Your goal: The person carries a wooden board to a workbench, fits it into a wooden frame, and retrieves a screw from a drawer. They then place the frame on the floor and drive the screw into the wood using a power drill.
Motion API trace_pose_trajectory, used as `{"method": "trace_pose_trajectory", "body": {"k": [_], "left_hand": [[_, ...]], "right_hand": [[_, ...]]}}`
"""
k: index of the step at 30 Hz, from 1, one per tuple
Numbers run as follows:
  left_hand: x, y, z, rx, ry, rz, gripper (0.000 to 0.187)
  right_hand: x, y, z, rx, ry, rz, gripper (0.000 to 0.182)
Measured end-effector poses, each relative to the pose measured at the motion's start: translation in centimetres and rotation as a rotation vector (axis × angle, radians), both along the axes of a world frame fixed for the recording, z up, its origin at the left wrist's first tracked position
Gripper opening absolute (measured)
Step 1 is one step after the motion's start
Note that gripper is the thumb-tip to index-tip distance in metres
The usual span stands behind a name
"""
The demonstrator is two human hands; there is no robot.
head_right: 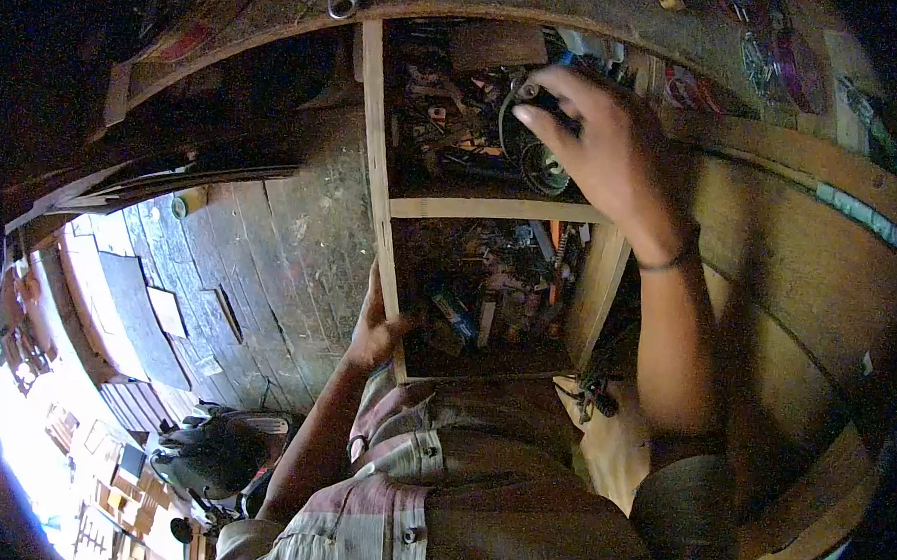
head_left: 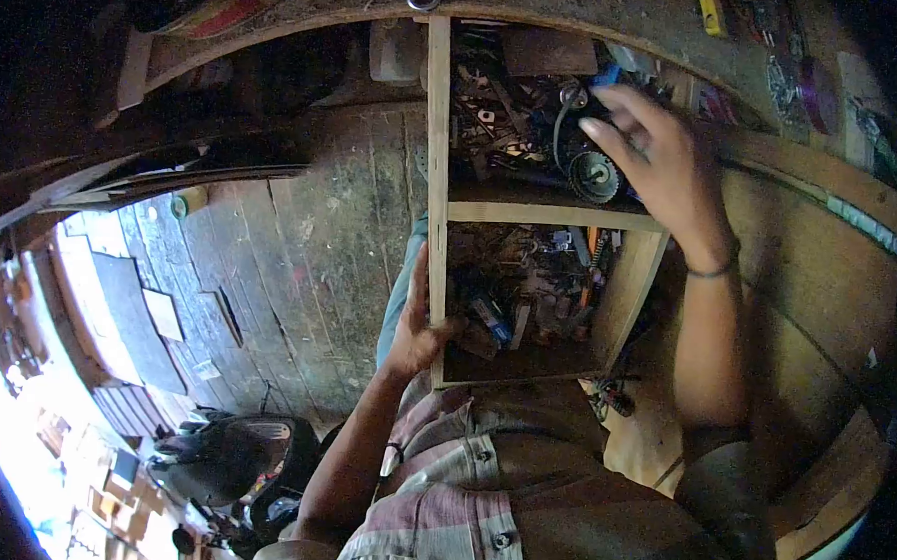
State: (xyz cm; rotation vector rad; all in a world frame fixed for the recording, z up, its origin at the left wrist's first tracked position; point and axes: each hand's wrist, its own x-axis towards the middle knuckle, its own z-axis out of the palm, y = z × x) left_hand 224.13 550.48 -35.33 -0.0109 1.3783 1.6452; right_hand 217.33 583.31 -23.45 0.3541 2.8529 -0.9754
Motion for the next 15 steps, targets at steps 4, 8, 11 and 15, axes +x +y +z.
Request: {"method": "trace_pose_trajectory", "body": {"k": [4, 8, 11, 15], "left_hand": [[-0.1, 0.0, 0.6, -0.041, -0.005, -0.018, 0.105], [0.1, 0.1, 1.2, -0.069, 0.007, -0.032, 0.104], [0.5, -0.3, 0.7, -0.014, 0.005, -0.012, 0.103], [0.2, 0.4, 1.7, -0.052, 0.035, -0.018, 0.102]], "right_hand": [[4.5, -1.2, -2.1, 0.058, -0.089, -0.121, 0.055], [4.4, -2.0, -3.1, 0.178, -0.146, -0.189, 0.043], [4.1, 0.4, -3.2, -0.194, 0.037, -0.373, 0.032], [1.3, 1.7, 2.4, -0.345, 0.127, -0.500, 0.032]]}}
